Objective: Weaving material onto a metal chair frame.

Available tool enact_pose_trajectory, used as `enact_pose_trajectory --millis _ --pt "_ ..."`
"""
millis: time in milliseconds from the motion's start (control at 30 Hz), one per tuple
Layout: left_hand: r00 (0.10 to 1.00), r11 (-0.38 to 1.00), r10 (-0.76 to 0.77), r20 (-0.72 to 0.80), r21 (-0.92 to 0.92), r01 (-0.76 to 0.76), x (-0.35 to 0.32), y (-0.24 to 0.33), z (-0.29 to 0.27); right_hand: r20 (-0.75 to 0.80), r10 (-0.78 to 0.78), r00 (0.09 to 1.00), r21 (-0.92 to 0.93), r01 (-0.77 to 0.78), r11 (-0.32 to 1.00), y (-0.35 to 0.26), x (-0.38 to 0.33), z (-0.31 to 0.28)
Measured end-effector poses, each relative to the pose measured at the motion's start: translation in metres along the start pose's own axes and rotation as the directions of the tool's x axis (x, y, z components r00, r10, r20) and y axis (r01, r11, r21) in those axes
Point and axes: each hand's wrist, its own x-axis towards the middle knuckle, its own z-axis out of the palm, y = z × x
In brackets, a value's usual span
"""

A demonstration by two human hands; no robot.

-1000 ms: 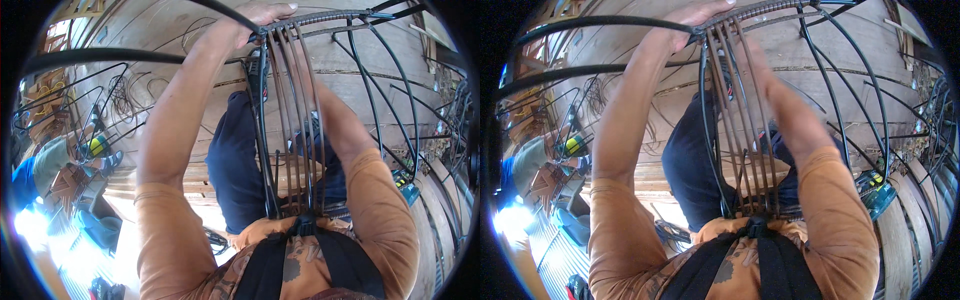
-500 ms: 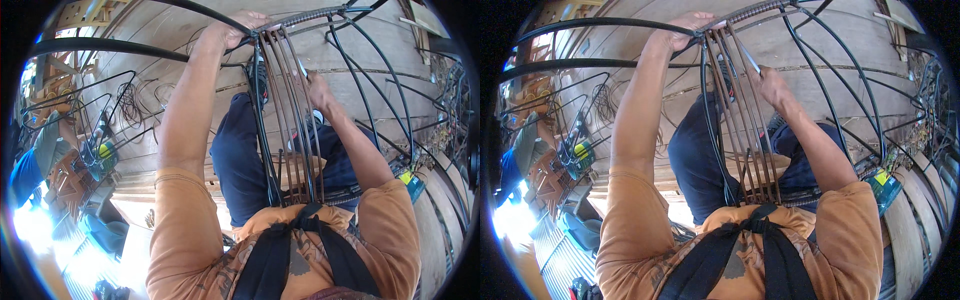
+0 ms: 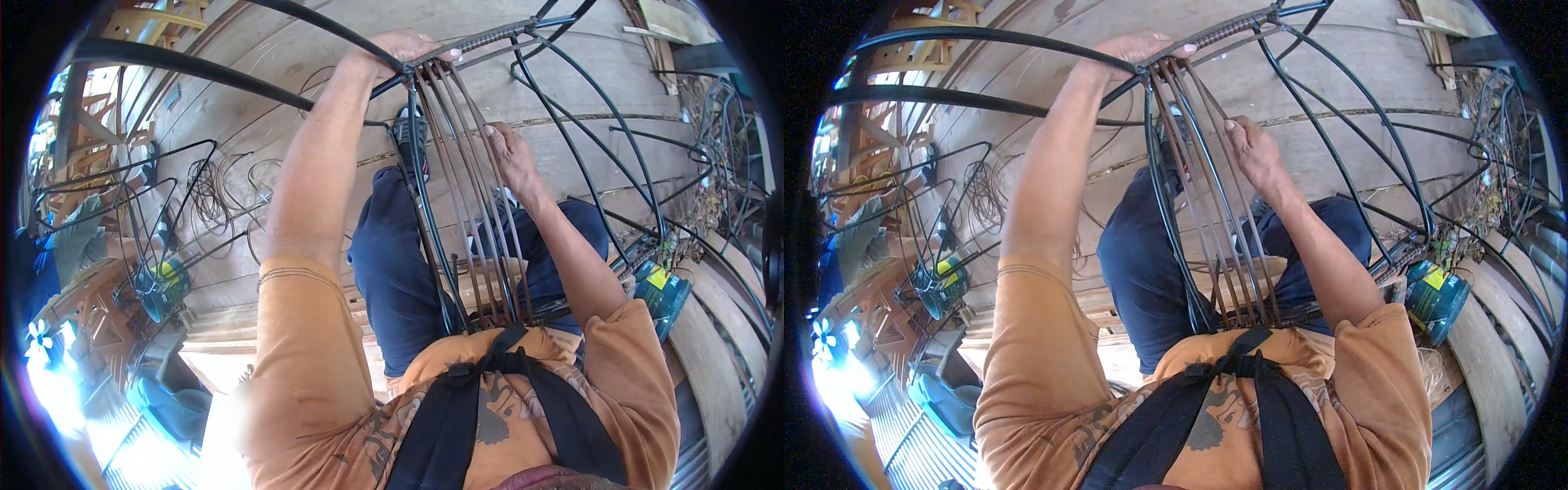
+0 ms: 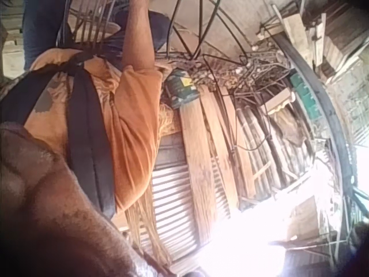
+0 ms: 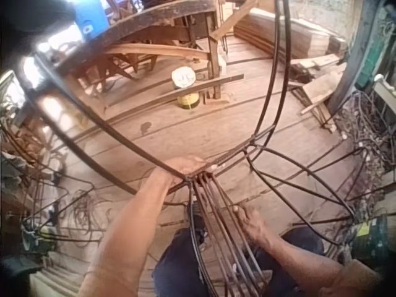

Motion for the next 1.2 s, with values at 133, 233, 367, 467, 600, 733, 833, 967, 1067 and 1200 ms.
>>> enact_pose_trajectory --millis 133,233,367,467,600,733,833,967,1067,1200 --pt "0.977 0.994 0.003 0.211 -0.11 0.021 0.003 0.001 -0.009 -0.125 -0.151 0.981 0.101 0.164 0.981 -0.009 -0.008 -0.001" --pt "0.985 0.986 -0.032 0.169 -0.154 0.059 -0.004 0.008 -0.001 0.116 0.084 0.99 0.213 -0.107 0.971 -0.018 -0.008 -0.017" --pt "0.987 0.957 0.147 -0.063 -0.241 -0.158 0.01 -0.061 -0.005 0.132 0.037 0.991 0.243 -0.068 0.968 -0.022 -0.007 -0.006" --pt "0.997 0.901 0.056 -0.049 -0.427 -0.071 0.012 -0.036 0.006 0.038 -0.053 0.998 0.104 0.049 0.993 -0.007 -0.009 -0.008" --pt "0.989 0.824 -0.143 -0.045 -0.558 0.094 0.002 -0.024 0.008 -0.005 -0.1 0.995 0.048 0.1 0.994 -0.012 -0.011 -0.006" --pt "0.99 0.817 -0.131 -0.046 -0.571 0.082 -0.004 -0.026 0.004 0.031 -0.079 0.996 0.021 0.078 0.997 -0.027 -0.015 -0.01" --pt "0.984 0.794 -0.179 -0.019 -0.593 0.133 -0.006 -0.019 0.006 0.033 -0.099 0.995 0.0 0.099 0.995 -0.024 -0.017 -0.011" --pt "0.987 0.802 -0.157 -0.019 -0.586 0.116 0.001 -0.034 0.005 0.195 0.106 0.975 0.138 -0.134 0.981 -0.027 -0.009 -0.008" --pt "0.989 0.812 -0.145 -0.012 -0.572 0.112 -0.003 -0.02 0.008 0.122 -0.026 0.992 0.15 0.007 0.989 -0.025 0.007 -0.004" --pt "0.991 0.823 -0.131 -0.033 -0.56 0.09 -0.003 -0.021 0.007 0.128 0.025 0.991 0.162 -0.046 0.986 -0.03 0.024 0.0"
